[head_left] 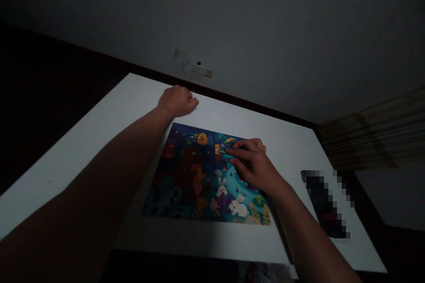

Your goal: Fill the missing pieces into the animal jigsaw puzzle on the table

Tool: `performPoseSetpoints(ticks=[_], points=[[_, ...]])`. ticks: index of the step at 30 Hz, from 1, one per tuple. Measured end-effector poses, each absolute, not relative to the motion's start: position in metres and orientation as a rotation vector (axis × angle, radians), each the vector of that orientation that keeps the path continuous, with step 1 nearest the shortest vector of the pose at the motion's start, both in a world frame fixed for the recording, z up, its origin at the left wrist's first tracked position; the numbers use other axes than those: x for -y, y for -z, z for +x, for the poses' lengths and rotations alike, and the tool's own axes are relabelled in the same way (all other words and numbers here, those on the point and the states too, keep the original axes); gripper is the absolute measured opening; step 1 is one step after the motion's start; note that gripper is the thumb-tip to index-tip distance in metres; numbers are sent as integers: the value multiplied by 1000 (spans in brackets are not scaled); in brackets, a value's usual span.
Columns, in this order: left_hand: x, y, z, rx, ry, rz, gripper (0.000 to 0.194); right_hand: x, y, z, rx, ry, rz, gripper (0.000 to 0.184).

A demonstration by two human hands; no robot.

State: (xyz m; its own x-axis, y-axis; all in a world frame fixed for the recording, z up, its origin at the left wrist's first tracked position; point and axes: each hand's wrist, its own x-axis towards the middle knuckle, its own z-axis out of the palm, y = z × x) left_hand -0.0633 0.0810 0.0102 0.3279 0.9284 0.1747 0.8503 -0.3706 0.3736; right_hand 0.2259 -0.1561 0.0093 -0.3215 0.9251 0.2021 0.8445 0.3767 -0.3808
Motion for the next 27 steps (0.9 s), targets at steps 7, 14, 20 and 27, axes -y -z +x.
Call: performPoseSetpoints(ticks=[7,14,20,27], points=[[-77,-15,-62,-1628,-517,2358,29,157,-9,220,2213,-282,-1586,27],[-76,-13,-63,-1612,-547,2304,26,155,-5,220,2172,-303,-1571,24],[-77,-13,-62,-1635,-516,2348,28,152,-8,217,2148,-279,-1512,24],[-77,-12,-62,-1695,-499,2366,29,148,-10,219,1963,-215,-1544,25]])
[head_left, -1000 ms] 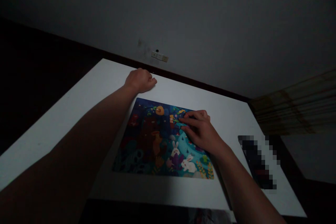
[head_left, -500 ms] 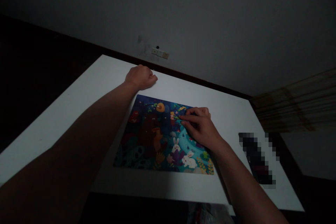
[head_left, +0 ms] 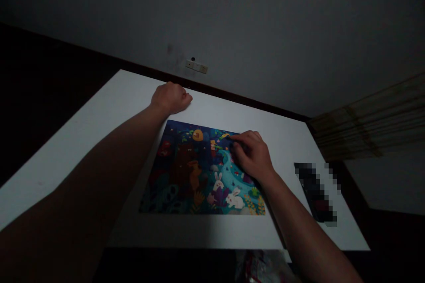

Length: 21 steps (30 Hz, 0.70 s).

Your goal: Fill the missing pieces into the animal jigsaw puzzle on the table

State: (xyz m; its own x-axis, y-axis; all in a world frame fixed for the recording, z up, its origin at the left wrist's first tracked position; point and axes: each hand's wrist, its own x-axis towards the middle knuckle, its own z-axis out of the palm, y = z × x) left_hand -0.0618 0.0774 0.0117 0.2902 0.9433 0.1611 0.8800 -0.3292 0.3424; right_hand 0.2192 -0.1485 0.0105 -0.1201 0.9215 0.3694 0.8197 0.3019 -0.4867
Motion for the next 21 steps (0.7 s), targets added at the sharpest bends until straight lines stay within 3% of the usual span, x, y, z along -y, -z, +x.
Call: performPoseSetpoints(ticks=[5,16,21], points=[[-74,-13,-64,-1723,-573,2301,29,148,-11,223,1800,-229,-1597,23],[-79,-15,-85,-1855,-1168,1818,34,134,10,249,1217,-195,-1599,19],[-50,-19,-95,-1757,-1129,1876,35,125,17,258,1169,-211,-1562,25]])
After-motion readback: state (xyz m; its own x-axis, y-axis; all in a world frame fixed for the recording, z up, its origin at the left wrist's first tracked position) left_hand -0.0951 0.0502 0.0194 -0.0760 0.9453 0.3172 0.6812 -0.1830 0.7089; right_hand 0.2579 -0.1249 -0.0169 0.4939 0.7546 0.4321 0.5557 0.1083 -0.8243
